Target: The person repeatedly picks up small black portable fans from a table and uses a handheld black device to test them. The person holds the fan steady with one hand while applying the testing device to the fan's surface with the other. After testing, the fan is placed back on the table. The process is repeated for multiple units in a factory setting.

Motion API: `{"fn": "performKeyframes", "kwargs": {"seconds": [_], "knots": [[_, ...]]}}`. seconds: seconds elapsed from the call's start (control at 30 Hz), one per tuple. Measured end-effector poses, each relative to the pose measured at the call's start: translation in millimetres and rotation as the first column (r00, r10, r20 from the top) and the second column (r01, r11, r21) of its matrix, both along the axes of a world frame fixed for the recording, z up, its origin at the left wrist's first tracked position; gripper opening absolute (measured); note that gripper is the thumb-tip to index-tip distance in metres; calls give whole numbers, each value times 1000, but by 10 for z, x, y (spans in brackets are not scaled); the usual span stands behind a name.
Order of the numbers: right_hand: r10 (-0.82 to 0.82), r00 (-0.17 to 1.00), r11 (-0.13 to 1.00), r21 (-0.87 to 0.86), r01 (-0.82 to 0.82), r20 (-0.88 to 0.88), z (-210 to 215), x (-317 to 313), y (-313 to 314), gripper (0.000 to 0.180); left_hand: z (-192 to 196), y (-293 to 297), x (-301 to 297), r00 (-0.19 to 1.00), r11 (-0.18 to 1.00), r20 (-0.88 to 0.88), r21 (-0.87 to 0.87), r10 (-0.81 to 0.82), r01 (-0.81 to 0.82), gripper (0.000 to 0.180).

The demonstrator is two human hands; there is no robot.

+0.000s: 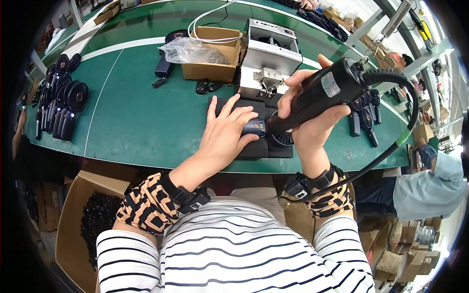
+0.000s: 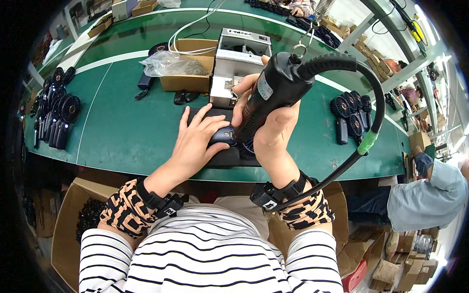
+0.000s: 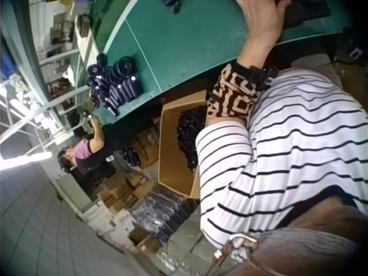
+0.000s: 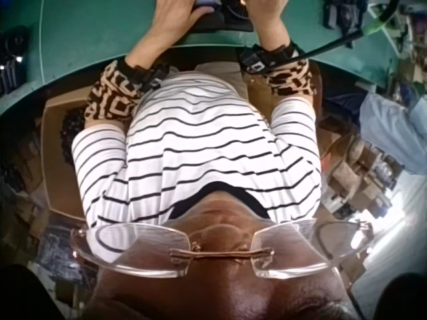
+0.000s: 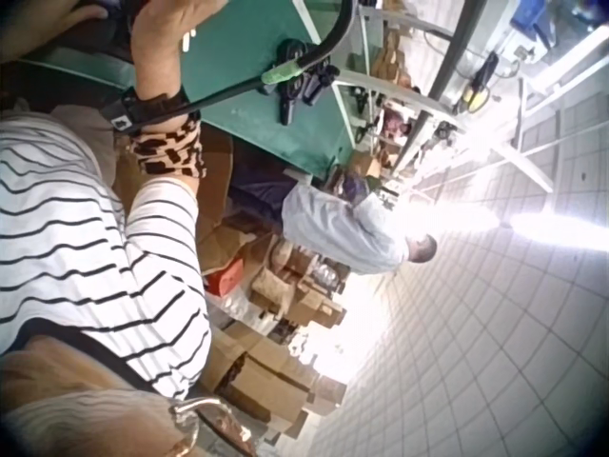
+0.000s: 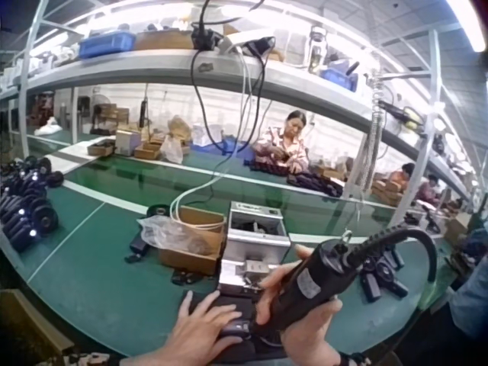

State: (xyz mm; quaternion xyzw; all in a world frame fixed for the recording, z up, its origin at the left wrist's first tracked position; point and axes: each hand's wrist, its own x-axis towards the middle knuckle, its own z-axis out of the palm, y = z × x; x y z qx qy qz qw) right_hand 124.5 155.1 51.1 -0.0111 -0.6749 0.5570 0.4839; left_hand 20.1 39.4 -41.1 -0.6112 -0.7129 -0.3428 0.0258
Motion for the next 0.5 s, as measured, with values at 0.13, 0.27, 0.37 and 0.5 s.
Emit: {"fn": "performKeyframes", "kwargs": {"seconds": [0.13, 0.27, 0.37, 0.5], "knots": [[-10, 1000, 998, -66, 10, -4, -48, 22, -7, 101, -2, -4, 5, 1000, 999, 0, 35, -11, 11, 48], [11, 1000, 994, -111, -11, 5, -85, 53, -40, 103, -8, -11, 12, 1000, 999, -6, 45, -15, 16, 48], [54, 998, 990, -129, -52, 11, -142, 82, -37, 104, -18, -12, 9, 1000, 999, -15, 42, -23, 23, 50], [120, 993, 986, -118, -121, -13, -162, 125, -35, 105, -2, -6, 8, 998, 999, -51, 27, -35, 37, 56]]}}
